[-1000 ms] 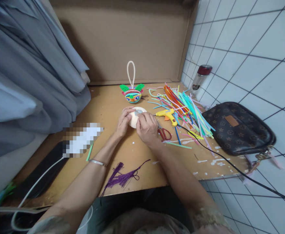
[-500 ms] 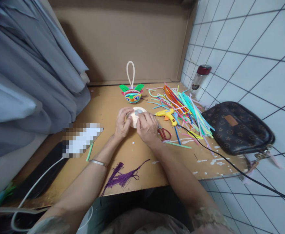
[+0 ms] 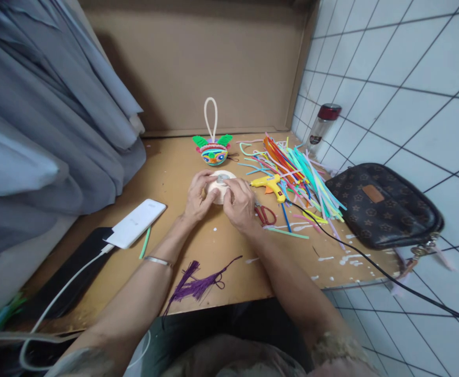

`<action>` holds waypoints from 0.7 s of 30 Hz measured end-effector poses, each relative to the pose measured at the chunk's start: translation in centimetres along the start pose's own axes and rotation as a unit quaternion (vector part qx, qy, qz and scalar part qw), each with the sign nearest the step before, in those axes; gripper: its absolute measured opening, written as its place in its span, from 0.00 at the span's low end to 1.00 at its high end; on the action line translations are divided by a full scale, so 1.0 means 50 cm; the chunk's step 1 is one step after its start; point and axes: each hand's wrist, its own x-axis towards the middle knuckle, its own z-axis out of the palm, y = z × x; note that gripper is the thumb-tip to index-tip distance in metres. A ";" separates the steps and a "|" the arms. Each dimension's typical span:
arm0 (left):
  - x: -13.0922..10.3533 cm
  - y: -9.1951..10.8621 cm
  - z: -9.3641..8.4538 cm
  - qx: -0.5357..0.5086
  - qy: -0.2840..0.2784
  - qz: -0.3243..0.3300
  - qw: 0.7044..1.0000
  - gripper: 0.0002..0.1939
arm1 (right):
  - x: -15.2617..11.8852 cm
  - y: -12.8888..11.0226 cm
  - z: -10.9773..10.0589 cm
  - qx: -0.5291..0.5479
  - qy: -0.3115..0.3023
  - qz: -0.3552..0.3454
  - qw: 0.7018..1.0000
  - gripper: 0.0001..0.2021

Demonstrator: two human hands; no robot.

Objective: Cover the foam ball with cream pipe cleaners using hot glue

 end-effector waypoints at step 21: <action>-0.009 -0.023 0.056 -0.016 0.044 -0.033 0.998 0.35 | 0.002 -0.007 -0.002 0.080 -0.038 -0.047 0.995 0.19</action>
